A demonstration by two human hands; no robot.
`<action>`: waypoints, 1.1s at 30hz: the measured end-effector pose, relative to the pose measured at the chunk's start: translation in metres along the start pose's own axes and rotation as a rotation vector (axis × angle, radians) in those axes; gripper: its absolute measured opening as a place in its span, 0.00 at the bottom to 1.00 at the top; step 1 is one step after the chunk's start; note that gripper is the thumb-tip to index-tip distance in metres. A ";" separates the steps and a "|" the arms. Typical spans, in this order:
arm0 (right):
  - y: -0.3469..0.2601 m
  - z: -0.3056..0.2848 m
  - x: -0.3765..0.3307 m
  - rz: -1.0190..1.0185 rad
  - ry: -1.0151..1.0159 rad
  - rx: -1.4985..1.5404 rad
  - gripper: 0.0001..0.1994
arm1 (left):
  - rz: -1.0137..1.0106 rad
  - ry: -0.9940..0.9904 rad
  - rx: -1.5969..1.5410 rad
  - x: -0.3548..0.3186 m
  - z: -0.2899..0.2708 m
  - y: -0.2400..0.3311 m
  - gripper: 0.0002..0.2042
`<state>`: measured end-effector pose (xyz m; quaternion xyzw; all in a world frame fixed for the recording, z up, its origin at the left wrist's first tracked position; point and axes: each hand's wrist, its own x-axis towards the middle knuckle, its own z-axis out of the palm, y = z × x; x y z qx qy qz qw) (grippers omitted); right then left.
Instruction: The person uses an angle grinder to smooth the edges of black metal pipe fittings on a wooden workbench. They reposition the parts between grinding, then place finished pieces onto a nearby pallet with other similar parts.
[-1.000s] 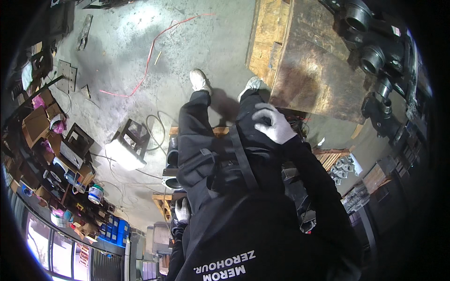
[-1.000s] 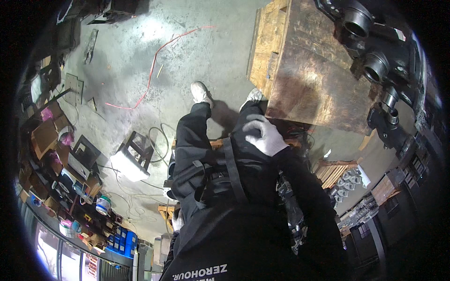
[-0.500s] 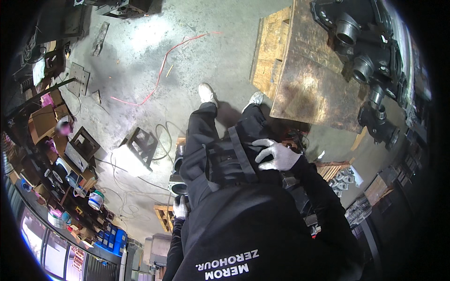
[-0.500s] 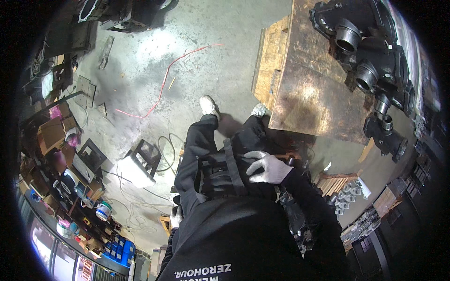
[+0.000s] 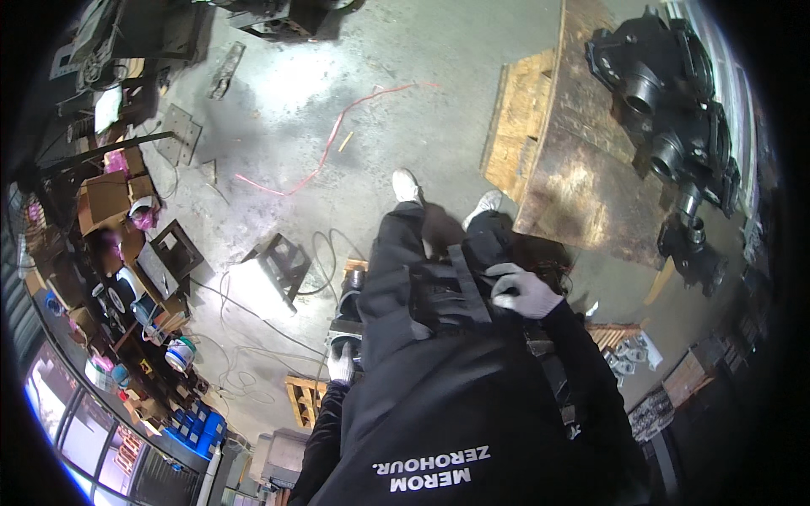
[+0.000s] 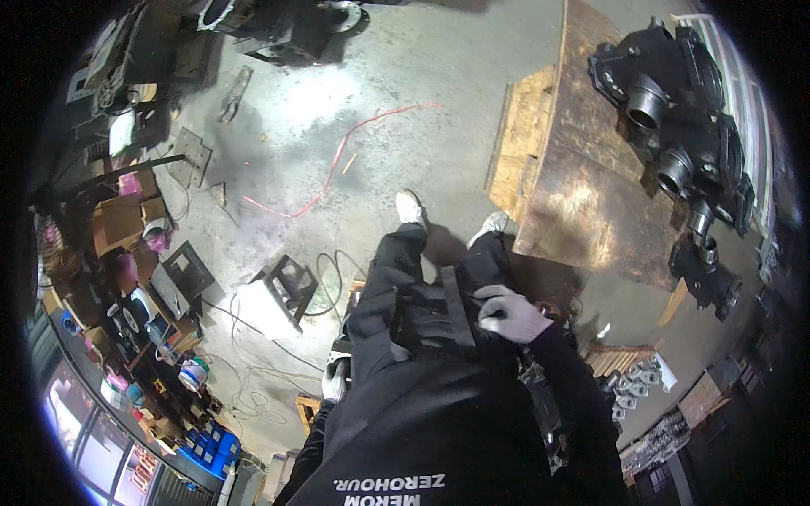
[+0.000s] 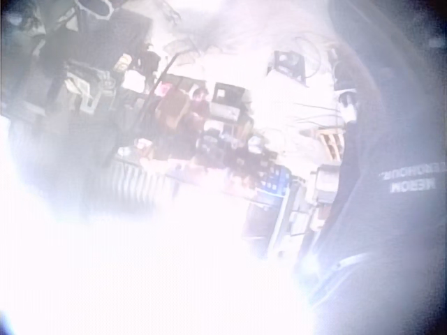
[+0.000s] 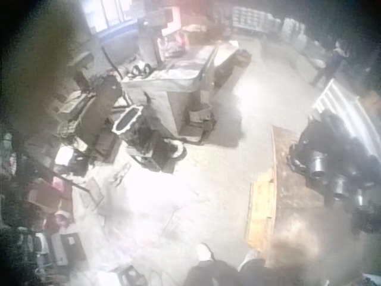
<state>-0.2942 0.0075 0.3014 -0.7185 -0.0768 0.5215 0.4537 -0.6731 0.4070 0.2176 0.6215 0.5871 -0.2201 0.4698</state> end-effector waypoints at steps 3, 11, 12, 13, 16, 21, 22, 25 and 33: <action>0.016 -0.007 -0.008 0.169 0.277 0.177 0.09 | 0.027 0.039 0.017 0.026 -0.004 0.004 0.19; 0.088 -0.016 -0.031 0.304 0.807 0.325 0.23 | 0.298 -0.074 -0.007 0.086 0.032 0.133 0.12; 0.092 -0.012 -0.035 0.242 0.846 0.116 0.25 | 0.389 -0.084 0.043 0.091 0.039 0.145 0.12; 0.094 -0.008 -0.037 0.218 0.856 0.048 0.27 | 0.338 -0.144 0.091 0.100 0.049 0.157 0.12; 0.091 0.003 -0.043 0.239 0.839 0.169 0.35 | 0.177 -0.325 0.050 0.124 0.082 0.174 0.15; 0.075 0.011 -0.055 0.296 0.811 0.302 0.24 | 0.235 -0.450 0.260 0.159 0.126 0.154 0.18; 0.074 0.013 -0.057 0.362 0.822 0.264 0.24 | 0.256 -0.469 0.318 0.168 0.135 0.148 0.18; 0.076 0.019 -0.065 0.337 0.849 0.256 0.22 | 0.157 -0.547 0.203 0.185 0.151 0.130 0.19; 0.094 0.022 -0.067 0.443 0.877 0.332 0.21 | 0.103 -0.483 0.294 0.197 0.163 0.140 0.16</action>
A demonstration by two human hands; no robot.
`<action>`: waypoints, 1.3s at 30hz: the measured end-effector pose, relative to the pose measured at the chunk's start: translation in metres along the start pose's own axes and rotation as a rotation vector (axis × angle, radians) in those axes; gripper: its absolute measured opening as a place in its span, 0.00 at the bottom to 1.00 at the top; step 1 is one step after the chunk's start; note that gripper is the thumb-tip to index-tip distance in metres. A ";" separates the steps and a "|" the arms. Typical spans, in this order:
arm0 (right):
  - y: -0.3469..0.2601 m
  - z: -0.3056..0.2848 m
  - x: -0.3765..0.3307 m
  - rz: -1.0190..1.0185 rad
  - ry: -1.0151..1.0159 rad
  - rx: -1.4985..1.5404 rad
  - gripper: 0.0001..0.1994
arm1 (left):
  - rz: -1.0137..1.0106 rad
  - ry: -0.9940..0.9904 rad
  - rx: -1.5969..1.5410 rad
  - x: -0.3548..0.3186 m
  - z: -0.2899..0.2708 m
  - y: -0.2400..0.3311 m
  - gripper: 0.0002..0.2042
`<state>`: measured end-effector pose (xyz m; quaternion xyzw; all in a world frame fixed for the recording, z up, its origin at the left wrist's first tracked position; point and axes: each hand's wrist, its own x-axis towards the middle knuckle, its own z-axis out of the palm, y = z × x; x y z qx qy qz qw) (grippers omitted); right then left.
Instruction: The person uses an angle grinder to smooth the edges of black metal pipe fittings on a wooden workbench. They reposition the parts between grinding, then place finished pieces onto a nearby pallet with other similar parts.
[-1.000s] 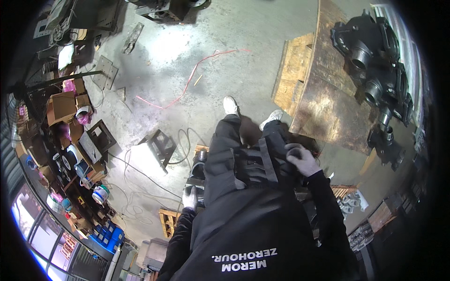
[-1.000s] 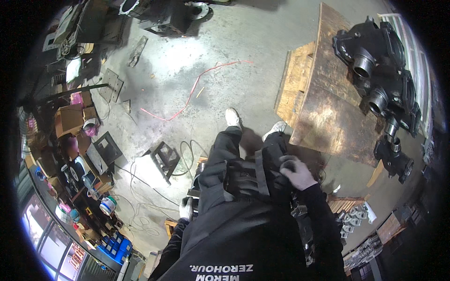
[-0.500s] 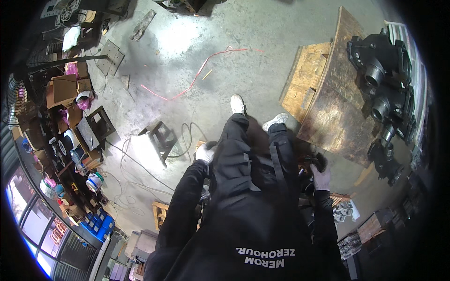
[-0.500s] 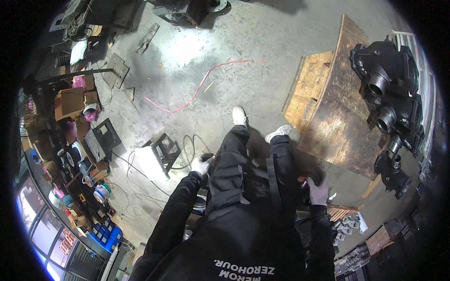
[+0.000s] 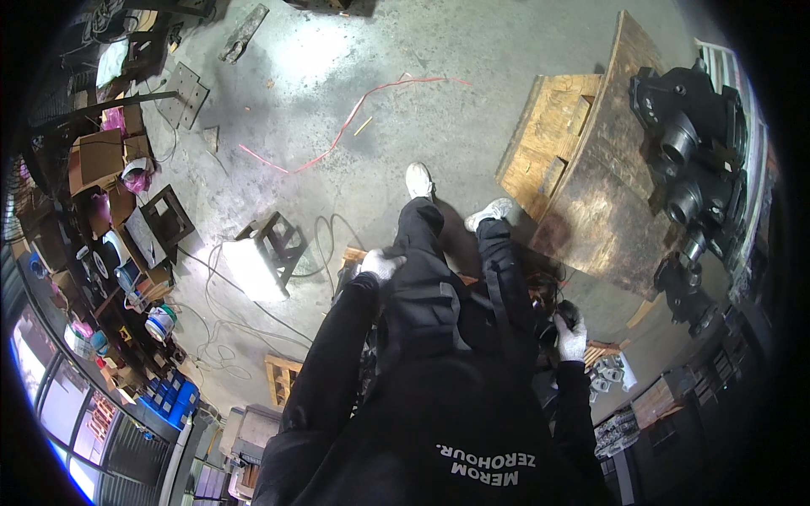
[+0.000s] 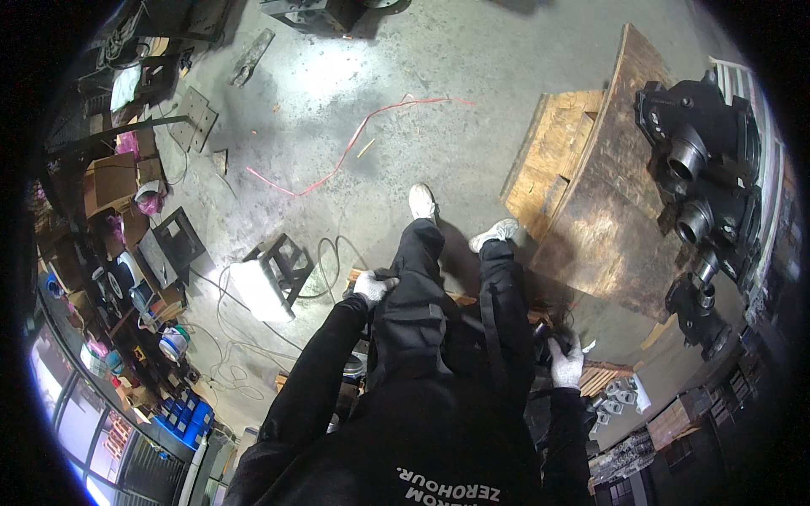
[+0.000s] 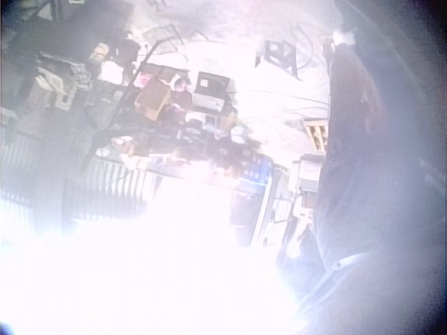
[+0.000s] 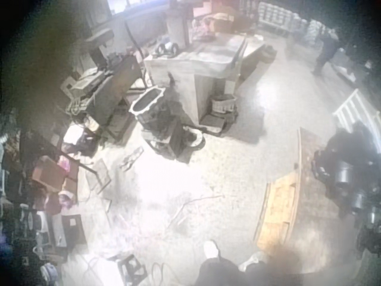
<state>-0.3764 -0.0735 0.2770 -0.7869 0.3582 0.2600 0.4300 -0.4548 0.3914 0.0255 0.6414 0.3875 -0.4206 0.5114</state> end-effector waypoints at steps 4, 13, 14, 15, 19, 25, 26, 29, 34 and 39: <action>-0.001 0.005 0.001 -0.004 -0.008 0.064 0.19 | -0.031 0.036 0.140 0.004 -0.002 0.007 0.18; -0.010 0.014 -0.005 -0.033 -0.016 0.151 0.20 | 0.012 0.014 0.381 0.011 -0.007 0.051 0.20; -0.011 0.016 -0.005 0.011 0.000 0.165 0.20 | 0.010 -0.010 0.421 0.007 -0.010 0.061 0.22; -0.011 0.016 -0.006 0.010 0.007 0.146 0.20 | -0.002 -0.035 0.451 0.002 -0.012 0.071 0.24; -0.008 0.020 -0.008 0.027 0.029 0.149 0.20 | 0.064 0.046 0.669 -0.011 -0.018 0.097 0.19; 0.007 0.023 -0.011 0.056 0.033 0.196 0.20 | 0.117 0.365 0.258 0.014 -0.053 0.069 0.18; 0.010 0.024 -0.011 0.099 0.054 0.163 0.21 | 0.121 0.372 -0.011 0.020 -0.063 0.063 0.17; 0.016 0.025 -0.012 0.088 0.038 0.229 0.22 | 0.086 0.409 -0.223 0.028 -0.101 0.050 0.16; 0.023 0.026 -0.015 0.032 0.005 0.246 0.22 | 0.201 0.520 -0.319 0.007 -0.123 0.049 0.11; 0.028 0.018 -0.007 0.019 0.027 0.302 0.19 | 0.173 0.592 -0.275 -0.018 -0.115 0.055 0.16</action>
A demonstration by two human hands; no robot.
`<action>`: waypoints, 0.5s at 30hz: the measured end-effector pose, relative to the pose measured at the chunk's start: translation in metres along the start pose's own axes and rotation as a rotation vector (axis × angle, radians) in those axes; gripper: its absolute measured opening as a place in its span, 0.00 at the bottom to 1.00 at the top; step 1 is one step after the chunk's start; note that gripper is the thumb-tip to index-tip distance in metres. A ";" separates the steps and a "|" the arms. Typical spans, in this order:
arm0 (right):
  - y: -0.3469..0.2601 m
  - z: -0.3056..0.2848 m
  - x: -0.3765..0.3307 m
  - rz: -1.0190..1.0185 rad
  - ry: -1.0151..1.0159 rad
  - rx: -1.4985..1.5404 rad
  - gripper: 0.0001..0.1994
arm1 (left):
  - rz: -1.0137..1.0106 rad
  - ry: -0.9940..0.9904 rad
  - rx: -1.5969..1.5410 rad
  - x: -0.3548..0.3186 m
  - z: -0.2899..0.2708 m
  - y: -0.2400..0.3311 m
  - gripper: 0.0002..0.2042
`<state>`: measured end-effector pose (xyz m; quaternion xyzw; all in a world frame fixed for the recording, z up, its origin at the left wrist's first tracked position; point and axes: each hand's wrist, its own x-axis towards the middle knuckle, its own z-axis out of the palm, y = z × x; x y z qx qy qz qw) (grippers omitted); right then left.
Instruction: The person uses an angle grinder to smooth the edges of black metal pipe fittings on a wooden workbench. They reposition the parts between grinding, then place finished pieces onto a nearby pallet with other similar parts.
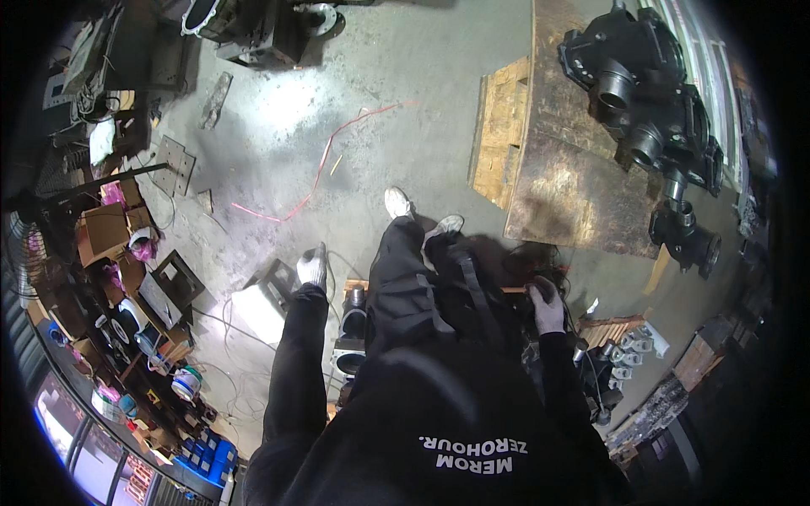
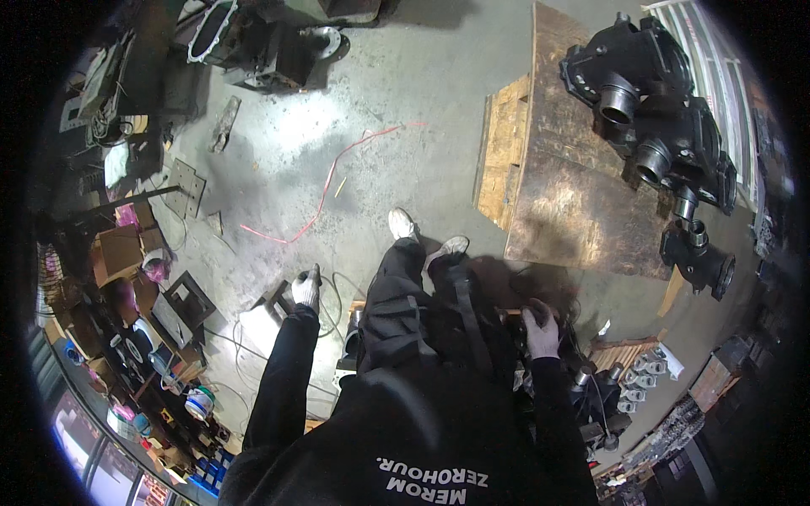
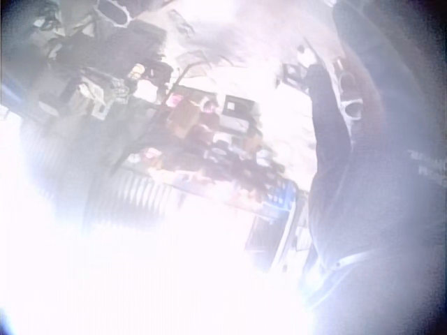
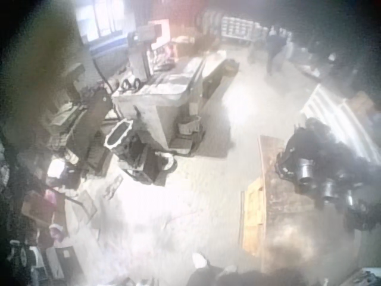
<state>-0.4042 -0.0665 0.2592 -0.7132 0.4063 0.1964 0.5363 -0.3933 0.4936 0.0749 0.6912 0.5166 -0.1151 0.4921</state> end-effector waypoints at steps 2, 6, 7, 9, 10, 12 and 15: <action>-0.001 -0.007 0.008 0.010 0.004 0.049 0.17 | -0.086 -0.098 0.110 -0.009 -0.005 0.005 0.28; -0.002 -0.018 0.014 -0.015 0.028 0.134 0.13 | -0.004 -0.203 0.148 -0.040 0.001 0.018 0.22; -0.003 -0.019 0.012 -0.133 0.009 0.056 0.16 | 0.170 -0.206 0.213 -0.049 0.004 0.022 0.18; -0.008 -0.022 0.009 -0.451 0.014 -0.054 0.21 | 0.565 -0.145 0.356 -0.066 0.012 0.032 0.27; -0.012 -0.025 0.005 -0.544 0.084 -0.336 0.23 | 0.518 -0.218 0.299 -0.072 0.017 0.038 0.29; -0.022 -0.024 0.006 -0.560 -0.158 -0.223 0.26 | 0.687 -0.170 0.462 -0.077 0.033 0.051 0.29; -0.035 -0.019 0.013 -0.763 -0.372 -0.693 0.27 | 0.624 -0.304 0.628 -0.072 0.062 0.076 0.27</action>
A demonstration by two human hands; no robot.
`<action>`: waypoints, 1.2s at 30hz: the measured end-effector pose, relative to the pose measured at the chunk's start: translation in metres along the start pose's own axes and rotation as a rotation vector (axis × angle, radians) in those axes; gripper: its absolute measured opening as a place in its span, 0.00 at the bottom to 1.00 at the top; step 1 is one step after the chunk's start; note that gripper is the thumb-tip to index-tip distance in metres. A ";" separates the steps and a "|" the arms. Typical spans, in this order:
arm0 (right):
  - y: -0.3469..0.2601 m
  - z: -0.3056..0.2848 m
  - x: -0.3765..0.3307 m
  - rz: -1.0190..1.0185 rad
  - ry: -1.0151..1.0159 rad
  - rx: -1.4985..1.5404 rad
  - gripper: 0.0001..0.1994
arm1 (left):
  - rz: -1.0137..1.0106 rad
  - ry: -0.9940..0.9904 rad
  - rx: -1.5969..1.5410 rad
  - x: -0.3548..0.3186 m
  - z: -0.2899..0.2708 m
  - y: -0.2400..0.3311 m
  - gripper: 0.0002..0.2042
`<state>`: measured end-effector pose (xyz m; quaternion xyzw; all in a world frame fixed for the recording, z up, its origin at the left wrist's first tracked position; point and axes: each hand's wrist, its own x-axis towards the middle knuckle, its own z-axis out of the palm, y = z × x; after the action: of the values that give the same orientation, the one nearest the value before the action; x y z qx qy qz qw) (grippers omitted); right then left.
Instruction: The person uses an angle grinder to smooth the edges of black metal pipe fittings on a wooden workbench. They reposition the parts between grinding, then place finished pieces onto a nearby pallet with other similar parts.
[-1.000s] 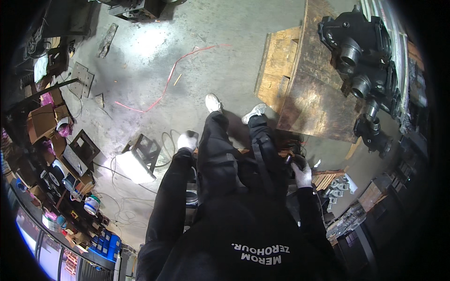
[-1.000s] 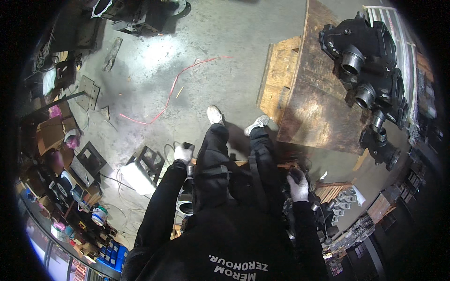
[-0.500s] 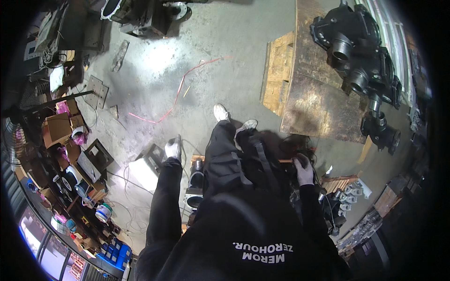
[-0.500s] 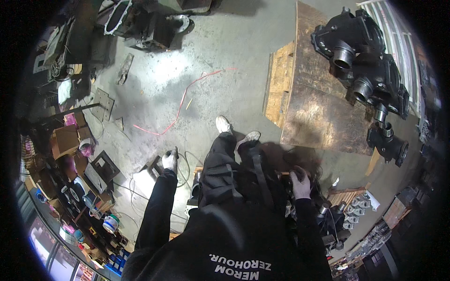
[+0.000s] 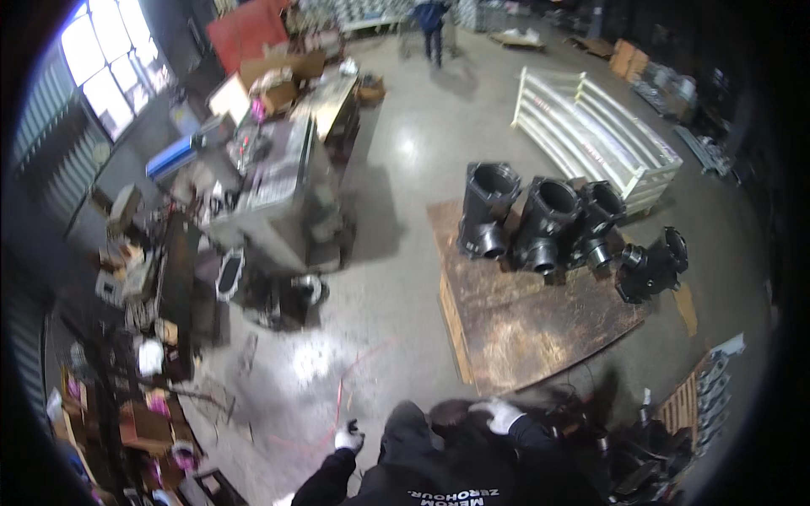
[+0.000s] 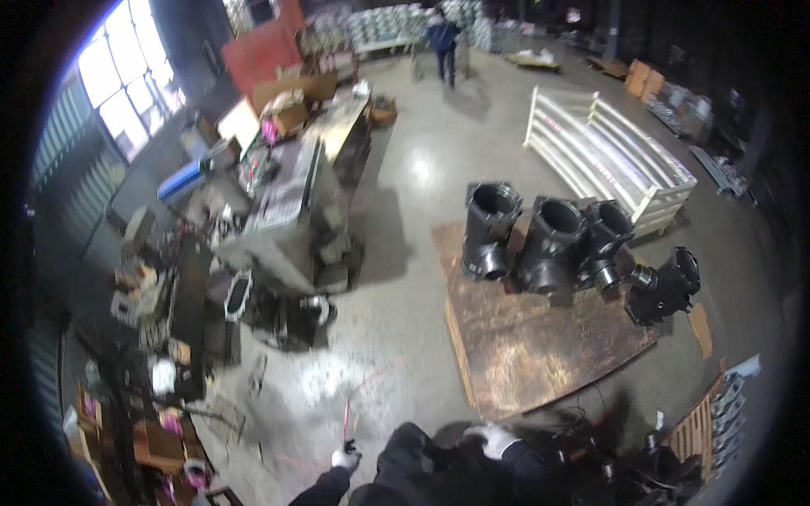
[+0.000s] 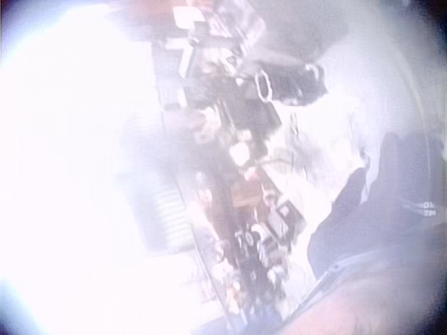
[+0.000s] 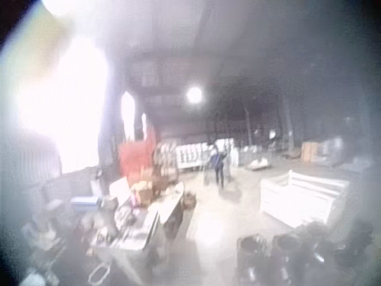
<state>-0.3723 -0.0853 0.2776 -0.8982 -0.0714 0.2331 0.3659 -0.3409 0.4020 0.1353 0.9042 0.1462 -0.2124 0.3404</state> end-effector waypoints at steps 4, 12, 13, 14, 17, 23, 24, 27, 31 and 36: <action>0.006 0.014 0.006 -0.026 -0.223 -0.252 0.25 | 0.159 -0.129 -0.015 0.048 0.001 0.049 0.26; 0.026 0.054 -0.087 0.474 0.318 -0.021 0.14 | 0.542 -0.392 0.107 0.123 -0.020 0.209 0.21; 0.022 0.064 -0.096 0.583 0.352 -0.027 0.15 | 0.570 -0.483 0.124 0.124 -0.020 0.236 0.21; 0.014 0.078 -0.109 0.708 0.289 -0.065 0.17 | 0.678 -0.542 0.066 0.120 -0.017 0.262 0.19; -0.017 0.123 -0.132 0.776 0.214 -0.157 0.18 | 0.889 -0.765 0.092 0.095 -0.008 0.324 0.16; -0.111 0.170 -0.139 0.843 0.186 0.149 0.18 | 0.796 -1.642 0.239 -0.003 0.020 0.355 0.17; -0.129 0.169 -0.137 0.852 0.210 0.200 0.18 | 0.812 -1.794 0.382 -0.019 0.021 0.356 0.18; -0.179 0.163 -0.135 0.881 0.295 0.328 0.18 | 1.276 -1.802 0.826 -0.055 0.026 0.379 0.19; -0.239 0.160 -0.138 0.932 0.419 0.465 0.18 | 1.592 -1.895 1.109 -0.105 0.023 0.374 0.19; -0.308 0.158 -0.126 0.861 0.589 0.728 0.21 | 1.453 -2.102 1.255 -0.108 0.043 0.362 0.13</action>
<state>-0.5445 0.1980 0.4377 -0.6909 0.4837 0.1117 0.5255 -0.2990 0.0974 0.3582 0.1999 -0.7763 -0.5835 -0.1303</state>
